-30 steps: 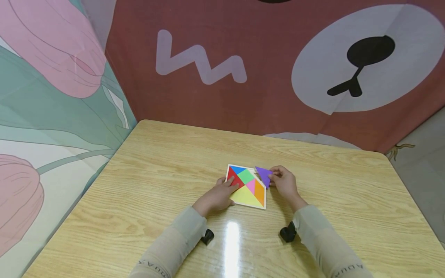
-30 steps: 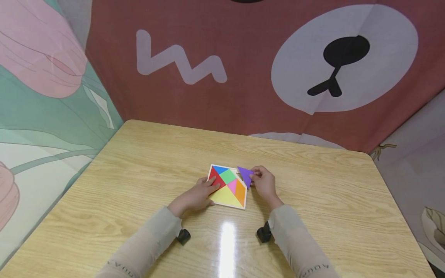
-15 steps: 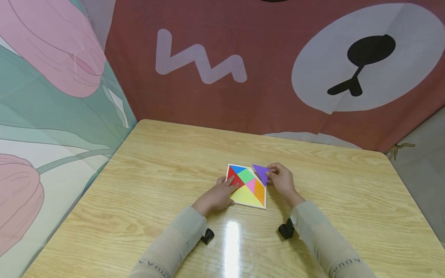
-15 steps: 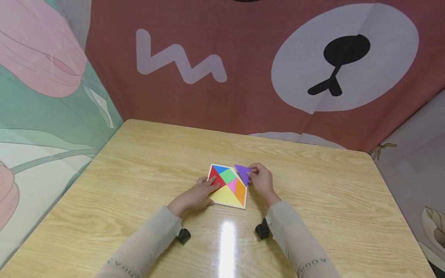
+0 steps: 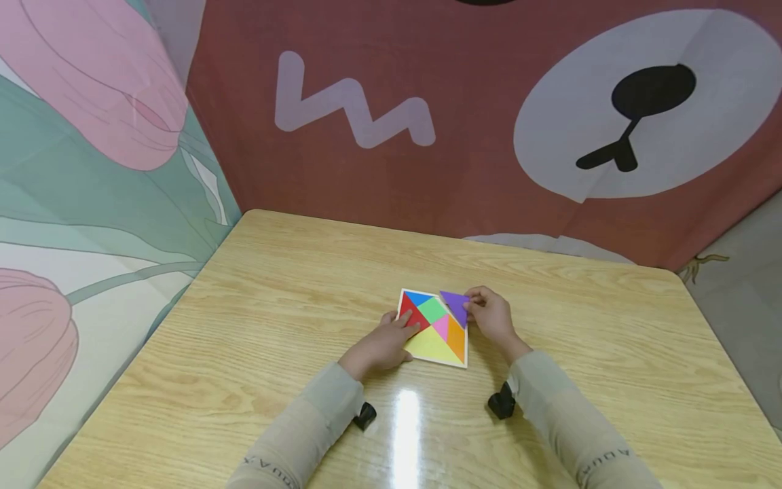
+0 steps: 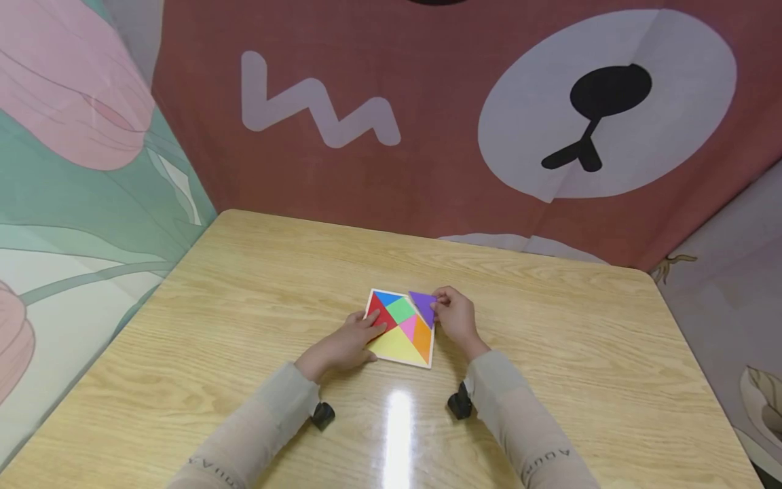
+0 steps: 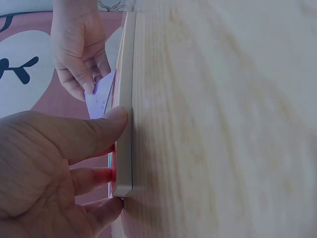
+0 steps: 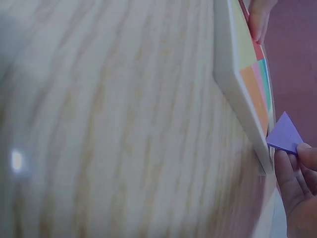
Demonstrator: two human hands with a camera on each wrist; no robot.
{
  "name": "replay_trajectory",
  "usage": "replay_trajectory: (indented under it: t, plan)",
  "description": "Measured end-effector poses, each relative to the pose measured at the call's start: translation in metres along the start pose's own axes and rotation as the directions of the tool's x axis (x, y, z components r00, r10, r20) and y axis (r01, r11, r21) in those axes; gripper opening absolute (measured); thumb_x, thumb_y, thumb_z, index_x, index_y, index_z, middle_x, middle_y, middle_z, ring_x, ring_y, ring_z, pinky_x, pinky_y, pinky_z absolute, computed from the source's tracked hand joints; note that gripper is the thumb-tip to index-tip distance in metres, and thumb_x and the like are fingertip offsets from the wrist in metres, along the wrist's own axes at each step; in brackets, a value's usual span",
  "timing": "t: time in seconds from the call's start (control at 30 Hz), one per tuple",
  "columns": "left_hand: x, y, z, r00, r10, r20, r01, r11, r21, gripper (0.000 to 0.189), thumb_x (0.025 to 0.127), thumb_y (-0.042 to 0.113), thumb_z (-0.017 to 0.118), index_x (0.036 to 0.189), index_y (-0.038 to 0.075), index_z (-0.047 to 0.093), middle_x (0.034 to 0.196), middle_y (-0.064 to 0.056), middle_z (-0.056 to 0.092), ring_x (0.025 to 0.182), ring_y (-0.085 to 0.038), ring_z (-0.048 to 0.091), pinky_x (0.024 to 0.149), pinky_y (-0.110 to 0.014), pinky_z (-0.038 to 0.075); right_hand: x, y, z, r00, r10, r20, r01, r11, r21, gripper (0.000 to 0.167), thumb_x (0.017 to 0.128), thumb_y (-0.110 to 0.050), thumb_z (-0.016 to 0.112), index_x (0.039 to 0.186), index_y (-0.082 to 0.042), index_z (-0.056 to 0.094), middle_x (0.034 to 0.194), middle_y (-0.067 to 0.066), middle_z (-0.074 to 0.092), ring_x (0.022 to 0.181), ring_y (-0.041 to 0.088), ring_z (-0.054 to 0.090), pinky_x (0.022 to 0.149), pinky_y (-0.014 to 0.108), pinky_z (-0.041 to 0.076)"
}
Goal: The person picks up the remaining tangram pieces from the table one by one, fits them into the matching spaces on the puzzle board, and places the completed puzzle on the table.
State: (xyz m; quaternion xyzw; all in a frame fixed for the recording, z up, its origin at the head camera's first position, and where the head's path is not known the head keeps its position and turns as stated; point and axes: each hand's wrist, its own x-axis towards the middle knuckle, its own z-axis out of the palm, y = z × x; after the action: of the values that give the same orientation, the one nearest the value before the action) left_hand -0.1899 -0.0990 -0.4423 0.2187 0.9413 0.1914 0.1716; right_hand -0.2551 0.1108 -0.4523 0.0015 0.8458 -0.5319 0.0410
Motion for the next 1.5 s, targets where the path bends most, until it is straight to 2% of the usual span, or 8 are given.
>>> replay_trajectory:
  t: [0.37, 0.63, 0.77, 0.9, 1.07, 1.27, 1.5]
  plan:
    - [0.0, -0.001, 0.001, 1.0, 0.007, -0.001, -0.007, 1.0, 0.01, 0.057, 0.082, 0.019, 0.059, 0.133, 0.013, 0.035, 0.141, -0.01, 0.018, 0.126, -0.033, 0.011, 0.097, -0.039, 0.024, 0.002, 0.001, 0.004, 0.999, -0.041, 0.006, 0.042, 0.999, -0.032, 0.016, 0.08, 0.007, 0.053, 0.096, 0.008, 0.057, 0.08, 0.014, 0.052, 0.063, 0.017, 0.055, 0.057, 0.025, 0.049]
    - [0.0, -0.001, 0.001, 1.0, -0.01, 0.006, 0.01, 1.0, -0.007, 0.058, 0.082, 0.02, 0.058, 0.134, 0.014, 0.034, 0.141, -0.009, 0.017, 0.127, -0.031, 0.009, 0.097, -0.038, 0.025, 0.003, 0.002, 0.005, 0.998, -0.053, 0.02, 0.054, 0.997, -0.062, 0.016, 0.08, 0.007, 0.054, 0.095, 0.008, 0.058, 0.079, 0.014, 0.053, 0.061, 0.014, 0.053, 0.056, 0.024, 0.048]
    - [0.0, -0.001, 0.001, 1.0, -0.009, 0.004, 0.009, 1.0, -0.007, 0.058, 0.082, 0.02, 0.058, 0.134, 0.014, 0.034, 0.141, -0.009, 0.018, 0.127, -0.031, 0.01, 0.097, -0.038, 0.025, 0.003, 0.002, 0.006, 0.996, -0.084, 0.023, 0.086, 0.991, -0.103, 0.016, 0.079, 0.006, 0.054, 0.094, 0.008, 0.058, 0.077, 0.015, 0.054, 0.06, 0.015, 0.053, 0.056, 0.023, 0.047]
    - [0.0, -0.002, 0.002, 1.0, -0.003, -0.001, 0.003, 1.0, -0.003, 0.058, 0.082, 0.02, 0.058, 0.134, 0.014, 0.034, 0.141, -0.009, 0.018, 0.127, -0.031, 0.01, 0.097, -0.038, 0.026, 0.003, 0.001, 0.005, 0.991, -0.129, 0.026, 0.132, 0.973, -0.188, 0.017, 0.078, 0.005, 0.056, 0.094, 0.007, 0.058, 0.079, 0.015, 0.057, 0.068, 0.02, 0.054, 0.06, 0.027, 0.047]
    - [0.001, -0.002, 0.002, 1.0, 0.003, -0.009, -0.003, 1.0, 0.001, 0.057, 0.082, 0.02, 0.058, 0.134, 0.014, 0.034, 0.141, -0.01, 0.019, 0.127, -0.031, 0.011, 0.097, -0.038, 0.026, 0.003, 0.001, 0.005, 0.988, -0.144, 0.06, 0.155, 0.946, -0.285, 0.02, 0.076, 0.005, 0.058, 0.096, 0.008, 0.057, 0.085, 0.018, 0.056, 0.079, 0.028, 0.054, 0.069, 0.034, 0.046]
    - [0.0, -0.001, 0.003, 1.0, -0.007, -0.003, 0.007, 1.0, -0.002, 0.057, 0.082, 0.02, 0.058, 0.134, 0.014, 0.035, 0.141, -0.009, 0.018, 0.127, -0.031, 0.01, 0.097, -0.038, 0.025, 0.002, 0.0, 0.007, 0.987, -0.138, 0.085, 0.16, 0.909, -0.384, 0.024, 0.076, 0.002, 0.061, 0.099, 0.009, 0.058, 0.084, 0.015, 0.05, 0.078, 0.025, 0.048, 0.069, 0.035, 0.042]
    - [0.0, -0.001, 0.003, 1.0, -0.004, -0.004, 0.004, 1.0, -0.003, 0.056, 0.082, 0.02, 0.058, 0.133, 0.013, 0.035, 0.141, -0.009, 0.017, 0.127, -0.033, 0.009, 0.097, -0.04, 0.024, 0.002, -0.001, 0.012, 0.985, -0.145, 0.09, 0.17, 0.886, -0.432, 0.021, 0.077, 0.001, 0.06, 0.097, 0.008, 0.059, 0.083, 0.013, 0.048, 0.075, 0.023, 0.046, 0.067, 0.033, 0.041]
